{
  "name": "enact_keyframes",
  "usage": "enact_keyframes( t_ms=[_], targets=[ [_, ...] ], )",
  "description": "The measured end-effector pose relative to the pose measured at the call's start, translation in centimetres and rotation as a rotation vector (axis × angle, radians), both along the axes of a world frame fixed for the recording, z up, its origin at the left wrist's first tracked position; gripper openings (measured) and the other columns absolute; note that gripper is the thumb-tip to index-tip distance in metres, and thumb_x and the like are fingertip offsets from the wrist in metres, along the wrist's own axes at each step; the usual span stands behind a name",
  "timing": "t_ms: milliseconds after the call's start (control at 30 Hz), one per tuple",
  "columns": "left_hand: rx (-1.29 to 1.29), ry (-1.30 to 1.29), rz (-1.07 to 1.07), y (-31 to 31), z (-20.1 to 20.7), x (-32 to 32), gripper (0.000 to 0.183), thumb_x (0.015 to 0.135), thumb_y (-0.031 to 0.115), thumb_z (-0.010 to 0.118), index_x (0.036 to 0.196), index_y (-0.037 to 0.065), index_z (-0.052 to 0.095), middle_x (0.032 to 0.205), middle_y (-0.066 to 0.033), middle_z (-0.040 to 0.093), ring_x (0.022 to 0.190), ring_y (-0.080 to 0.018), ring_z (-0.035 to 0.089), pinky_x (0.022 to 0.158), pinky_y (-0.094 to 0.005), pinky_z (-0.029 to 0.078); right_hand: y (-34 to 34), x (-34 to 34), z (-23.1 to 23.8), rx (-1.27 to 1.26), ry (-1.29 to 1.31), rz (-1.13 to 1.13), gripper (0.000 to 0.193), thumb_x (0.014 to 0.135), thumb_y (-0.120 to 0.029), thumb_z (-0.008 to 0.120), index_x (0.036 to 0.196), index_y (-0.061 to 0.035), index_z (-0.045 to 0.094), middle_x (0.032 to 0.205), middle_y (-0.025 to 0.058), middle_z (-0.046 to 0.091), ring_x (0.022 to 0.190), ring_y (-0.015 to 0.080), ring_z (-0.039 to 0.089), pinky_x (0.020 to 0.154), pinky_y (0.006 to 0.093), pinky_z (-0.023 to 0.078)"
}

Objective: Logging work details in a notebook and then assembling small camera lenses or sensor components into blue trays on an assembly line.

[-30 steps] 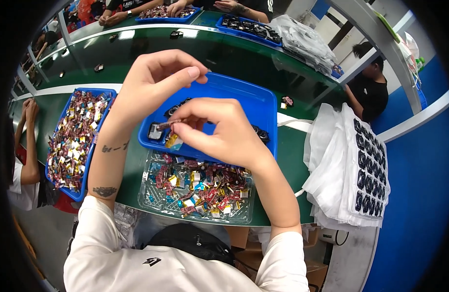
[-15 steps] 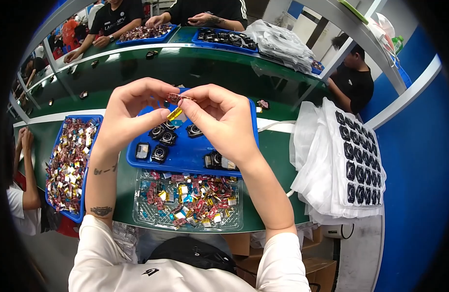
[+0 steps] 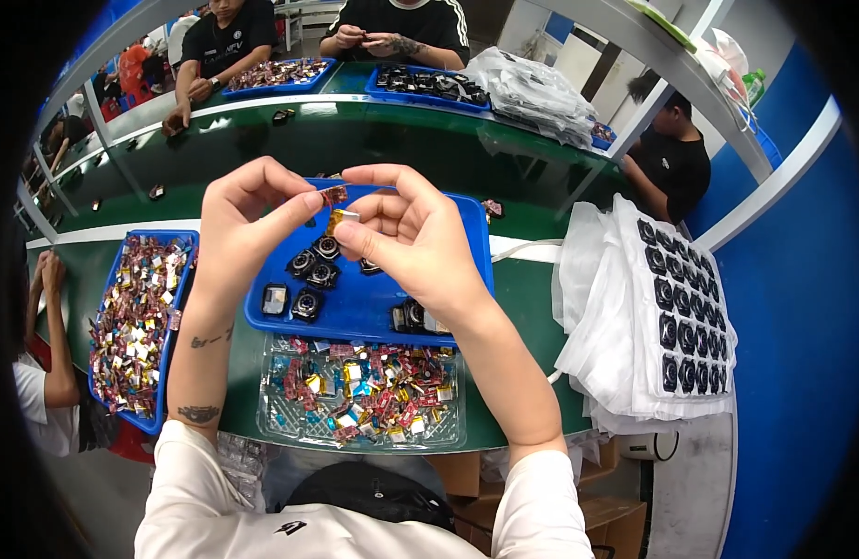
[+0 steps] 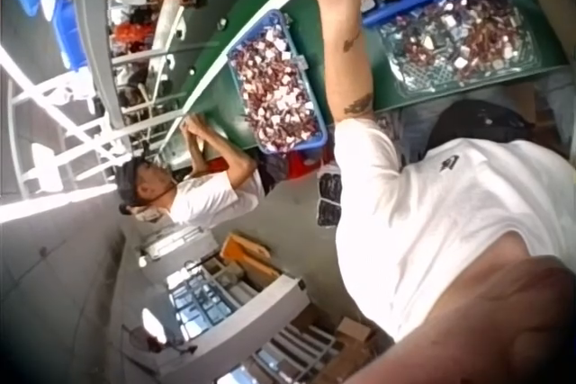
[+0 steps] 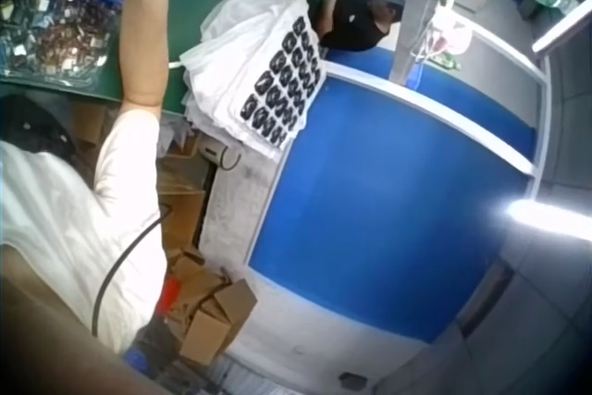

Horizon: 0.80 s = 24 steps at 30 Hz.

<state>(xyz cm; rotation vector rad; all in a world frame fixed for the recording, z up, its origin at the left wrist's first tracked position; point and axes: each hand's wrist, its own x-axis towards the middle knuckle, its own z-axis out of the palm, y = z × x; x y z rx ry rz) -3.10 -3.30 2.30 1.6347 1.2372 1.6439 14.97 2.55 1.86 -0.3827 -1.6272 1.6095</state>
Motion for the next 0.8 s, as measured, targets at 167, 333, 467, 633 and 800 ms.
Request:
enact_keyframes(
  t_ms=[167,333,467,633,800],
  targets=[
    [-0.013,-0.217,-0.085,0.1,-0.2,0.2,0.007,0.082,0.004,0.067,0.082,0.002,0.061,0.083,-0.0041,0.065,0.077,-0.0073,0.059,0.074,-0.0224,0.046,0.1,0.0,-0.8,0.062,-0.053,0.079,0.038,0.081,-0.001,0.07,0.116,0.0013,0.056,0.087,0.0025,0.062,0.079,0.0059,0.059,0.073,0.0194,0.048],
    [-0.021,-0.255,-0.179,0.1,-0.7,0.8,0.008,0.083,0.004,0.066,0.08,0.003,0.059,0.085,-0.0047,0.065,0.08,-0.0074,0.059,0.077,-0.0232,0.046,-0.4,-0.6,-1.0,0.053,-0.068,0.026,0.018,0.083,-0.005,0.07,0.099,0.0003,0.064,0.081,-0.0015,0.063,0.073,0.0036,0.057,0.069,0.0194,0.047],
    [0.04,-0.298,-0.182,0.3,-0.8,1.1,0.008,0.083,0.005,0.069,0.083,0.0,0.062,0.082,-0.0064,0.066,0.076,-0.0074,0.061,0.07,-0.021,0.048,-0.1,0.1,-1.3,0.278,-0.242,0.071,0.01,0.087,-0.011,0.066,0.088,-0.0016,0.066,0.076,-0.0026,0.062,0.068,0.003,0.053,0.059,0.0205,0.042],
    [0.008,-0.321,-0.218,0.2,-0.9,1.1,0.01,0.084,0.006,0.069,0.084,0.0,0.062,0.082,-0.0066,0.066,0.077,-0.0073,0.061,0.071,-0.0211,0.048,1.2,0.7,-0.4,0.157,-0.037,-0.099,0.015,0.09,-0.012,0.063,0.098,0.0006,0.065,0.083,0.0034,0.066,0.072,0.0061,0.058,0.064,0.0206,0.047],
    [-0.013,-0.293,-0.235,0.3,-1.0,1.1,0.011,0.084,0.007,0.069,0.085,0.0,0.062,0.083,-0.0066,0.067,0.078,-0.0075,0.061,0.072,-0.0216,0.048,1.2,0.9,-0.6,0.164,0.051,-0.016,0.017,0.089,-0.013,0.065,0.097,0.0021,0.065,0.083,0.0054,0.067,0.076,0.0084,0.062,0.07,0.022,0.05]
  ],
)
